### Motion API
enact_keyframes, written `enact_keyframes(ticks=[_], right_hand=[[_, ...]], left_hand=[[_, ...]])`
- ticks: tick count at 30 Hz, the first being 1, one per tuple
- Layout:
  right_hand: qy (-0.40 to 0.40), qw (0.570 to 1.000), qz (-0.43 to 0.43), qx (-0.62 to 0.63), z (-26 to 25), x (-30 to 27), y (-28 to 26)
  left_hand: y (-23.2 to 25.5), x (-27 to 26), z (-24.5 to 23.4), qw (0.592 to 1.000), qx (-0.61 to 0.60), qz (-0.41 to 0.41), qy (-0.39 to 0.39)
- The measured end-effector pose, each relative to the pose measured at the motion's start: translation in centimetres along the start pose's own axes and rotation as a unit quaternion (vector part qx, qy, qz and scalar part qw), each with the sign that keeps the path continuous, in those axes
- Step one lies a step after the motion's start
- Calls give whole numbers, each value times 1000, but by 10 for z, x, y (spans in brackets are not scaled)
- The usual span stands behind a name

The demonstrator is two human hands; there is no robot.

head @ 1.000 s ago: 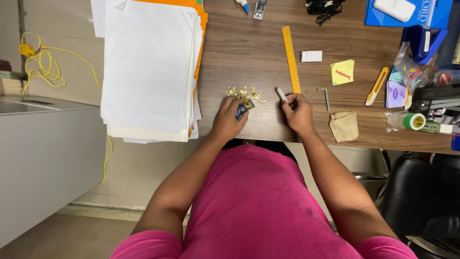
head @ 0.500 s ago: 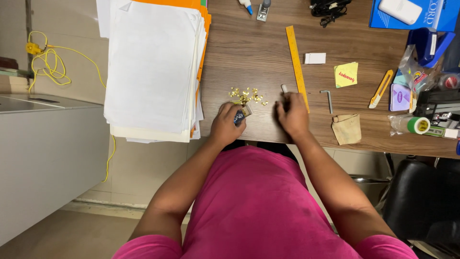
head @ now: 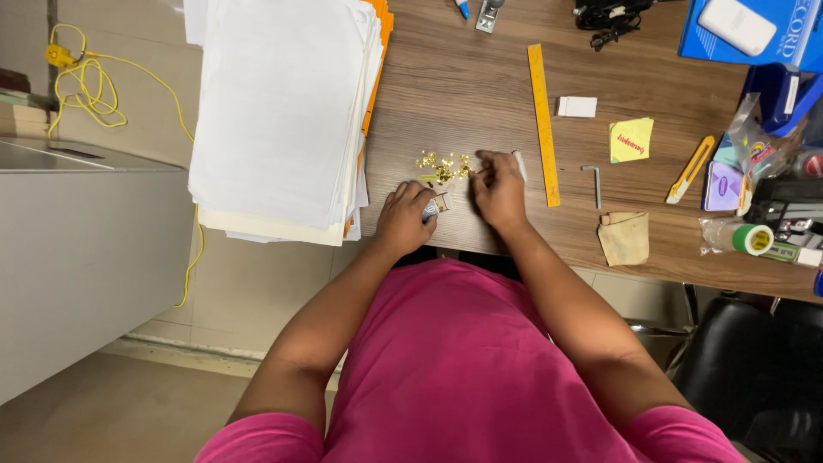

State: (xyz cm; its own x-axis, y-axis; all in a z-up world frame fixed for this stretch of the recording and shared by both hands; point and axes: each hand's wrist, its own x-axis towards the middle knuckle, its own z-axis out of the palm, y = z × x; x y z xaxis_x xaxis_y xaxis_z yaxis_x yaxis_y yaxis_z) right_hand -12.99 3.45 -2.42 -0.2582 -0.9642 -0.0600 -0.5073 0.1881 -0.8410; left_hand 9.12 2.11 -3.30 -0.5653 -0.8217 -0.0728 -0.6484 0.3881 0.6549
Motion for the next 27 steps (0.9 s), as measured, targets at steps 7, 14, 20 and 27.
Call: enact_keyframes(ticks=[7,14,20,27], right_hand=[[-8,995,-25,-101,-1,-5,9],[-117,990,-55,-63,5,15,-21],[-167,969,-149,-101,7,30,-5],[-156,965,-155,-142,6,33,1]], left_hand=[[8,1,-5,998,-39,-38,30],[6,4,-7,998,-55,-32,28],[9,6,-10,997,-59,-50,24],[10,8,-11,996,-49,-68,3]])
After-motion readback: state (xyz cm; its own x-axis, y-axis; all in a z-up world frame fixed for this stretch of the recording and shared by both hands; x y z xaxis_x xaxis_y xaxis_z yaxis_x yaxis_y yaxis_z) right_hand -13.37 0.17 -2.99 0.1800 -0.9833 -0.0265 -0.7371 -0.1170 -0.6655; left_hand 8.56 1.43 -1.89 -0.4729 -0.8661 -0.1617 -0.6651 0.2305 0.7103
